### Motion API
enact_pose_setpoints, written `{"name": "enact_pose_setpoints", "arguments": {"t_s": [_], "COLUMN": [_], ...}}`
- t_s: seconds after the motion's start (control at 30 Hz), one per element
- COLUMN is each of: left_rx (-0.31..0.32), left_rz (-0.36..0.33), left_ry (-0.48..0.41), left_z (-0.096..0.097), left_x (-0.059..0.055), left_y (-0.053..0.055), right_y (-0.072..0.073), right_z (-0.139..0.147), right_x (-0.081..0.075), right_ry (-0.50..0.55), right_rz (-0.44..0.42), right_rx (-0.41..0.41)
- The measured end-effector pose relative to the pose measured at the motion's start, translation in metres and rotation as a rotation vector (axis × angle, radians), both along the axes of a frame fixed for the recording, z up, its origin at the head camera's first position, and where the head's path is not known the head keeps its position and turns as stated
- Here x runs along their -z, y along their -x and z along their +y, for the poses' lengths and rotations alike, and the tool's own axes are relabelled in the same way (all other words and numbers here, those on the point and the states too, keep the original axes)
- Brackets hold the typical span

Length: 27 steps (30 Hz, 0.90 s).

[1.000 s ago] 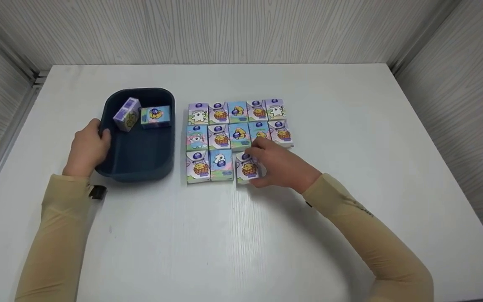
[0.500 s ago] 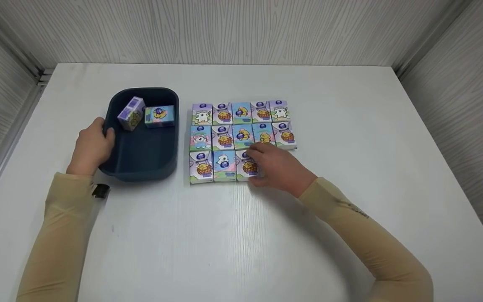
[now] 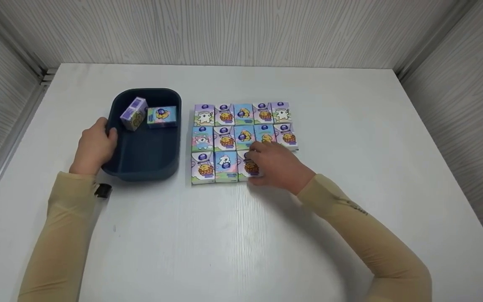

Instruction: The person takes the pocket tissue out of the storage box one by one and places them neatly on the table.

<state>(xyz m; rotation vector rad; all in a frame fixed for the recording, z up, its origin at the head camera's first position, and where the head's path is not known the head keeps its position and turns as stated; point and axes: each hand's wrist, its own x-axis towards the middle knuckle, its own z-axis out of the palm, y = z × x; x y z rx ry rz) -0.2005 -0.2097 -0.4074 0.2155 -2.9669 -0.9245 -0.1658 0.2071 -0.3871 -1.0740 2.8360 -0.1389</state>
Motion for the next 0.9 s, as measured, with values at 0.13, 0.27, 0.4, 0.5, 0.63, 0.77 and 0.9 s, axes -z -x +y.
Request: {"name": "enact_pose_setpoints", "arguments": {"t_s": [0.13, 0.27, 0.4, 0.5, 0.63, 0.77, 0.9], "left_rx": [-0.001, -0.005, -0.01, -0.014, -0.015, -0.018, -0.029], "left_rz": [0.007, 0.008, 0.012, 0.025, 0.046, 0.055, 0.058], "left_ry": [0.001, 0.001, 0.002, 0.007, 0.003, -0.003, -0.004], "left_z": [-0.001, -0.001, 0.0, 0.0, 0.001, 0.002, 0.002], "left_x": [0.0, 0.001, 0.002, 0.003, 0.003, 0.002, 0.002], "left_y": [0.0, 0.0, 0.0, 0.0, 0.0, 0.0, -0.002], "right_y": [0.006, 0.015, 0.027, 0.037, 0.053, 0.069, 0.082], "right_z": [-0.01, -0.029, -0.053, -0.073, -0.103, -0.134, -0.167], "right_x": [-0.012, -0.028, -0.04, -0.045, -0.052, -0.058, -0.062], "right_ry": [0.015, 0.045, 0.074, 0.077, 0.049, 0.038, 0.032], "right_rz": [0.01, 0.024, 0.032, 0.043, 0.048, 0.043, 0.04], "right_rx": [-0.032, -0.051, -0.088, -0.129, -0.147, -0.155, -0.173]}}
